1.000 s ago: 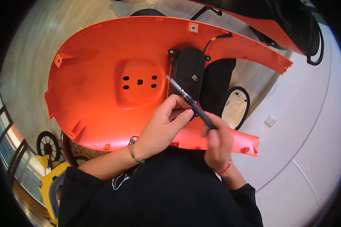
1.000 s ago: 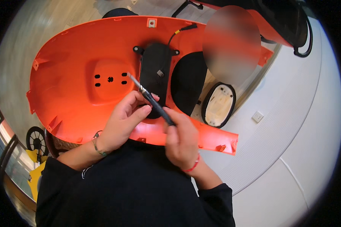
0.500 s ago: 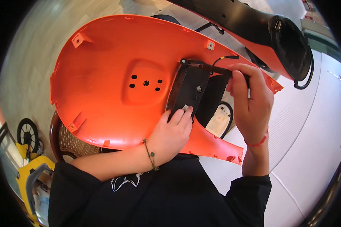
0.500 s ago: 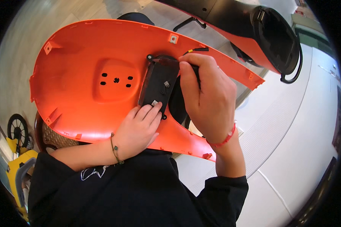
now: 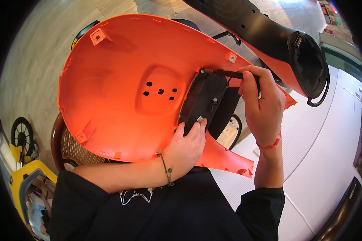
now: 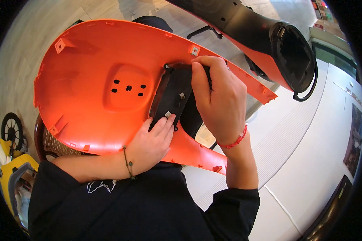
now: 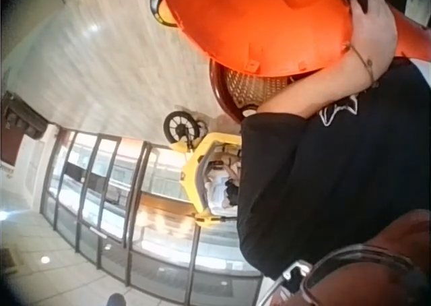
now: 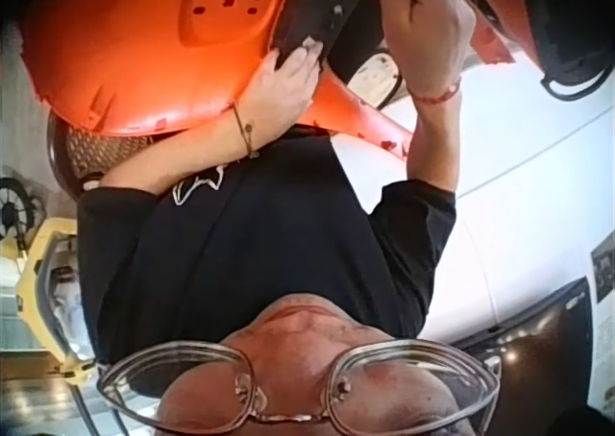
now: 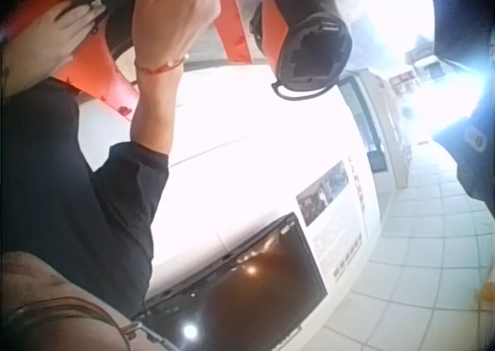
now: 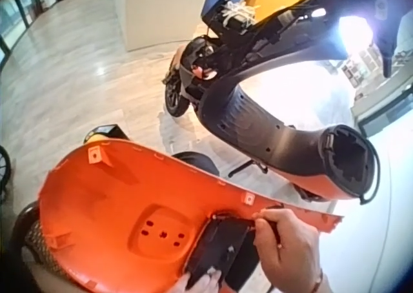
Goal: Repairing and assembling internal components of a motorcycle fairing, including the headlight and dashboard.
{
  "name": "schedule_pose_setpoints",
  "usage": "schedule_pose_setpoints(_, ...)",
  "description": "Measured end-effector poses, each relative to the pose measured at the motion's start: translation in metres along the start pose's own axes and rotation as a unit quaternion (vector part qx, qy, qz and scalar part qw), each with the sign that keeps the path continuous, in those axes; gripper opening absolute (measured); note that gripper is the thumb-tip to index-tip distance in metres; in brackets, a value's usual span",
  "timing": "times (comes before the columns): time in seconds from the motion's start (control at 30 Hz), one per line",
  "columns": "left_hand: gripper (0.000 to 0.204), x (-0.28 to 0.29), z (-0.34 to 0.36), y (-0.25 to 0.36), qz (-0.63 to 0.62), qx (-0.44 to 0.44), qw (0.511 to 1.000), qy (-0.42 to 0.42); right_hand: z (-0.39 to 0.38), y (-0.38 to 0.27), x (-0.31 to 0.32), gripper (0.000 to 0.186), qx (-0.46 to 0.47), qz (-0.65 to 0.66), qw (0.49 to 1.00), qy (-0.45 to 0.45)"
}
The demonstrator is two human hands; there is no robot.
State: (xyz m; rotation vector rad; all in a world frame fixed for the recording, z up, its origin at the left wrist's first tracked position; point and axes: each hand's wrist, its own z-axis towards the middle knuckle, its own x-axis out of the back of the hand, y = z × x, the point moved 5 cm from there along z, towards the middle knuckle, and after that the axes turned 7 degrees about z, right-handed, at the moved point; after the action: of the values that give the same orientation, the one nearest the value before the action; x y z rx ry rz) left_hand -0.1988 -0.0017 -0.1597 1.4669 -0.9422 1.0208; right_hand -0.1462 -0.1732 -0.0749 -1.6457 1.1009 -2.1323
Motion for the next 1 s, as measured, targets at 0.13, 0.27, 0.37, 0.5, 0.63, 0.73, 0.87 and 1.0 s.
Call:
schedule_pose_setpoints(0.13, 0.050, -0.001, -0.001, 0.000, 0.009, -0.002, 1.000, -0.004, 0.001, -0.001, -0.001, 0.006, -0.023, -0.001, 1.000, -0.004)
schedule_pose_setpoints(0.27, 0.050, -0.001, 0.000, 0.001, 0.009, -0.004, 1.000, -0.003, 0.002, -0.002, -0.002, 0.006, -0.012, -0.008, 1.000, -0.006)
schedule_pose_setpoints(0.37, 0.050, -0.001, 0.000, 0.002, 0.005, -0.003, 1.000, -0.001, 0.003, -0.004, -0.002, 0.007, -0.006, -0.003, 1.000, 0.000)
schedule_pose_setpoints(0.5, 0.048, -0.003, -0.001, 0.002, 0.000, -0.004, 1.000, -0.010, 0.005, -0.015, -0.005, 0.011, -0.048, -0.065, 0.997, -0.004)
schedule_pose_setpoints(0.63, 0.045, 0.001, -0.003, 0.003, -0.019, -0.009, 0.999, -0.028, 0.004, -0.022, -0.006, 0.019, -0.105, -0.117, 0.988, -0.002)
schedule_pose_setpoints(0.73, 0.047, 0.006, -0.009, 0.003, -0.031, -0.009, 0.999, -0.018, 0.001, -0.020, -0.006, 0.023, -0.117, -0.121, 0.986, -0.025)
schedule_pose_setpoints(0.87, 0.053, 0.020, -0.015, 0.001, -0.018, -0.023, 0.999, -0.028, 0.006, -0.007, -0.004, 0.022, -0.167, -0.104, 0.977, -0.077)
schedule_pose_setpoints(1.0, 0.060, 0.035, -0.023, -0.012, -0.060, -0.007, 0.997, -0.049, 0.010, -0.007, -0.009, 0.015, -0.089, -0.015, 0.987, -0.129)
